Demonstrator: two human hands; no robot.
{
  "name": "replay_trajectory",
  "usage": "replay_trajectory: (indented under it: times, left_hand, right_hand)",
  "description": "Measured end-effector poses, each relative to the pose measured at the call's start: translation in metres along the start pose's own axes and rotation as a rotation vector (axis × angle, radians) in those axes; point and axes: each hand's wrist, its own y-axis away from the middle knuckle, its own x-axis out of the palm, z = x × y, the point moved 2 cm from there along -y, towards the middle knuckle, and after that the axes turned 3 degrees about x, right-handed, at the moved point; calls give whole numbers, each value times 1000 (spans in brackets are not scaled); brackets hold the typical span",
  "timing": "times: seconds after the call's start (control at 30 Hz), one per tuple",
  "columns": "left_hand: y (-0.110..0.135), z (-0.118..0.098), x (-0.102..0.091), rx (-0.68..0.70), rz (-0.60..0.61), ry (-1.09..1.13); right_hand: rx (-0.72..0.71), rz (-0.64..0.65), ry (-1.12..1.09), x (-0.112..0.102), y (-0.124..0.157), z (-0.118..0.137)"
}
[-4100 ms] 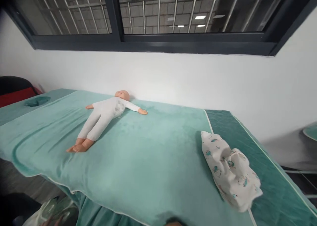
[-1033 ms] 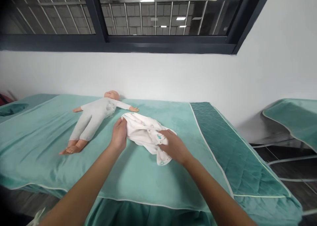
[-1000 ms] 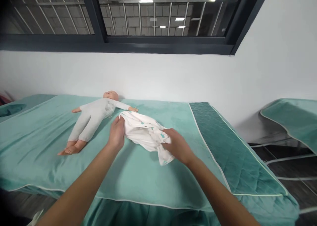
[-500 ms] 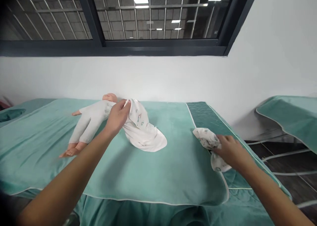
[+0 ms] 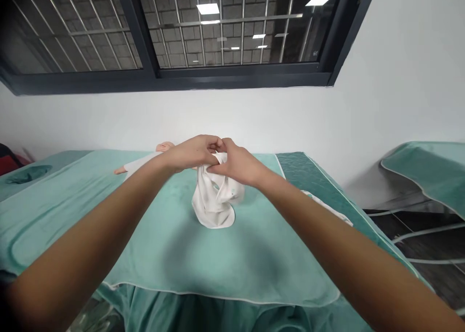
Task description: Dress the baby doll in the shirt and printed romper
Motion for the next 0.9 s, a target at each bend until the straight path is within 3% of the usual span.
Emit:
replay_trajectory:
  times: [0.13,0.23,0.37,0.47,0.6,0.67,0.77,0.9]
  left_hand:
    - [9,28,-3,-16,-89,54]
    - [19,65,6,-32,-178,-62]
    - [34,102,10,-96,-382,-264]
    - [38,95,11,-65,-409,-327]
    - [33,55,18,44,-353,-377]
    - [32,41,17,44,-338,-483]
    - [38,36,2,-34,-377,-710]
    - [49,50,-25,-123,-406,-899]
  right_hand:
    - [-21,100,141,-8,-22,-2]
    - [-89,24,182,-25,-21,-7]
    - [14,-59,348,-42,-6,-28]
    - [60,-44,401,-26,5,-43]
    - [-84,18,228,24,7,-40]
    - [-140,13,183,38,3,-36]
    - [-116,-67,194,28,-6,-41]
    - [-33,-135,424,-12,-14,-61]
